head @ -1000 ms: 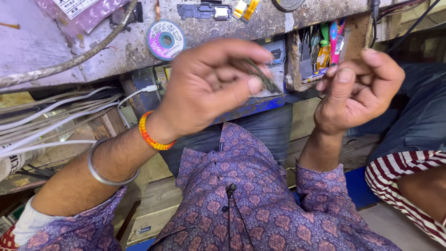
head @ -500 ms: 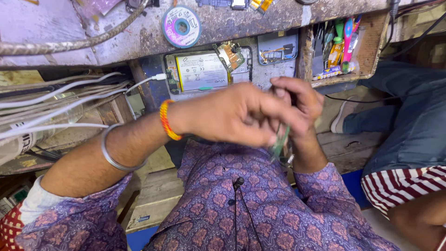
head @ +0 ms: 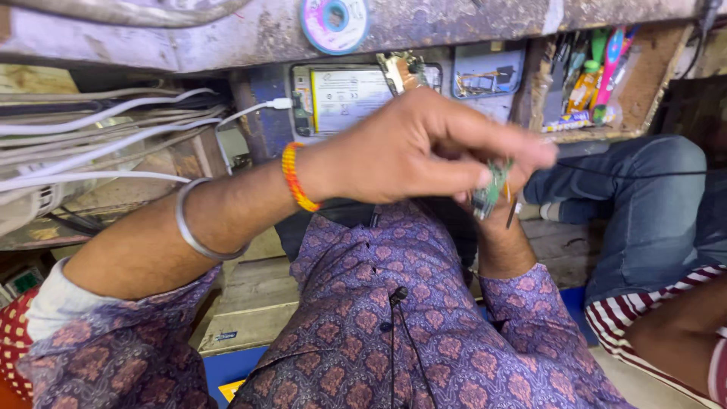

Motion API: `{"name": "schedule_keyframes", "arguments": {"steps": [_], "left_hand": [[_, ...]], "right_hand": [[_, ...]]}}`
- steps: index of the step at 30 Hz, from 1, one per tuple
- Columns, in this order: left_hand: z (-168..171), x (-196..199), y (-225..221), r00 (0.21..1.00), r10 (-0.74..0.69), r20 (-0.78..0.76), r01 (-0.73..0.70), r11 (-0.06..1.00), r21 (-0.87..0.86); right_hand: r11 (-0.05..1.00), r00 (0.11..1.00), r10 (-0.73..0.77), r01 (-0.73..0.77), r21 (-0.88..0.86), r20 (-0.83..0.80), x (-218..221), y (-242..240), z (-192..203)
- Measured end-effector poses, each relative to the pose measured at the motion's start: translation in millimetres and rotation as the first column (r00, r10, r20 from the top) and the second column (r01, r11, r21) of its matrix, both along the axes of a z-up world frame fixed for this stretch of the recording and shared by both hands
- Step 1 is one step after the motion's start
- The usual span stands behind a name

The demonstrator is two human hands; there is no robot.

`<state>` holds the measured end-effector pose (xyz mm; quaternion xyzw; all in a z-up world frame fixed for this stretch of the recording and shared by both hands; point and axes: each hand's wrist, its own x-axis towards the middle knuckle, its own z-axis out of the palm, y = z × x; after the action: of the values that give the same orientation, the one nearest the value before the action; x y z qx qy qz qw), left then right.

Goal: The person uses a soldering iron and tweezers to repair a small circuit board from a mobile phone, applying heat to specific points on the component while holding it in place.

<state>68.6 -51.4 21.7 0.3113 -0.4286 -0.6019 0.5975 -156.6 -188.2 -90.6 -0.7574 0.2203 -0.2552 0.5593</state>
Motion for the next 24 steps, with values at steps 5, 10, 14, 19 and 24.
{"name": "schedule_keyframes", "arguments": {"steps": [5,10,14,19,24], "left_hand": [[-4.4,-6.8,-6.0,0.969,0.146,0.201,-0.048,0.904,-0.425],[1.8,1.1,-1.9,0.975,0.127,0.181,-0.089,0.975,-0.206],[11.8,27.9,-1.0,0.894,0.278,0.351,-0.208,0.952,-0.225],[13.4,56.6,14.5,0.881,0.379,0.285,-0.337,0.923,-0.185],[8.5,53.2,16.4,0.881,0.454,0.135,-0.431,0.886,-0.169]], "right_hand": [[0.934,0.996,0.018,-0.047,-0.355,-0.085,1.8,6.5,2.6],[0.998,0.997,0.059,-0.061,0.035,0.05,5.1,10.0,12.7],[0.82,0.994,0.074,-0.018,-0.571,0.075,22.9,5.6,11.6],[0.798,0.996,0.09,-0.084,-0.597,-0.019,36.6,13.0,39.5],[0.832,0.995,0.095,-0.067,-0.551,0.022,46.9,15.4,52.9]]}}
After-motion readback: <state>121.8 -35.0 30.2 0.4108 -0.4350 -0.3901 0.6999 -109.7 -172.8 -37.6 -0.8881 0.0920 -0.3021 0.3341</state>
